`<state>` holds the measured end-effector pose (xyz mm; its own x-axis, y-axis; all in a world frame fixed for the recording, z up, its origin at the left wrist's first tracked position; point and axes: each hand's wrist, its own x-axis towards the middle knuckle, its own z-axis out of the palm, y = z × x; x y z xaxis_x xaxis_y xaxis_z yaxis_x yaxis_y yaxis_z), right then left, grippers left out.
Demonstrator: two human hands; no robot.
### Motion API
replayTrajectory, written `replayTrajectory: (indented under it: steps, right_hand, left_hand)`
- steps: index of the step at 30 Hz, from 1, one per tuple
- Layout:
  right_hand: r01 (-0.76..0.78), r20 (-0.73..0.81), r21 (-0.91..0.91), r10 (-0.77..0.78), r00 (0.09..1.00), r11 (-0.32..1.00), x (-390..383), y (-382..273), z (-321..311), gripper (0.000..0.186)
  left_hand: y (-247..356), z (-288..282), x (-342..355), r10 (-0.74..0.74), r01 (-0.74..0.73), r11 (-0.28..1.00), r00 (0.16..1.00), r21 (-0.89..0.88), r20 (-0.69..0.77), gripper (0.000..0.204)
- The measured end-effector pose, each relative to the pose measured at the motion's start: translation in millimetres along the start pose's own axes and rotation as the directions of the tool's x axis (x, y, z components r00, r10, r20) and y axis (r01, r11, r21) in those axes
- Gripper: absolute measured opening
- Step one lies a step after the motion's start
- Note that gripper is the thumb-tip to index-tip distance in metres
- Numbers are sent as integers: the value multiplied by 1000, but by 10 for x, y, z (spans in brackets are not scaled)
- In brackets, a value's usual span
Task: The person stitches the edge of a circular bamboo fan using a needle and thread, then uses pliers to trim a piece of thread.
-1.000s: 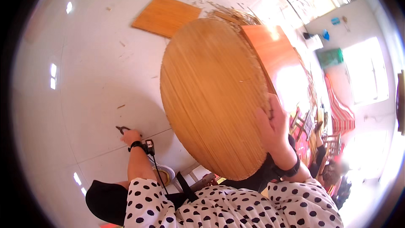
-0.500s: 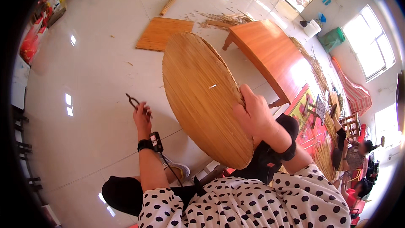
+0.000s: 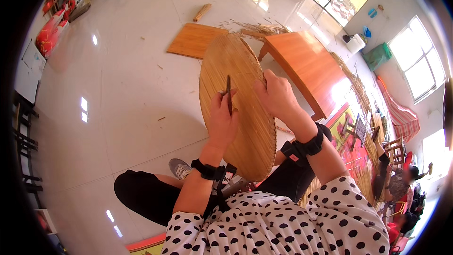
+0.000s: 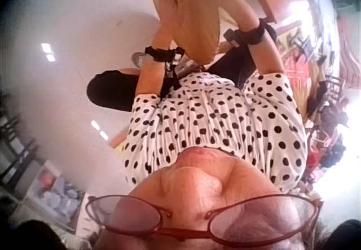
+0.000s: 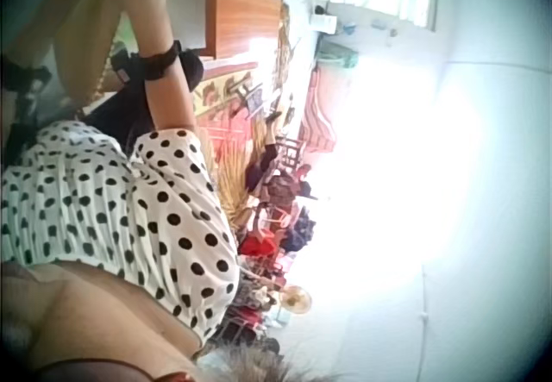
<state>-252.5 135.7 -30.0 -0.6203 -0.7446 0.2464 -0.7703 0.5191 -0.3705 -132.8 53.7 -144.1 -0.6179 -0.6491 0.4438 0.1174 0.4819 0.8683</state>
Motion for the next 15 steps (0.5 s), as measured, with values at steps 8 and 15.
replayTrajectory:
  steps: [8, 15]
  right_hand:
    - [38, -34, 35, -37, 999, 999, -37, 25, 19, 29]
    - [41, -62, 17, -40, 997, 999, -86, -40, 49, 26]
  left_hand:
    - [98, 81, -46, 13, -28, 975, 998, 222, 69, 53]
    - [240, 40, -36, -54, 33, 975, 994, 218, 90, 53]
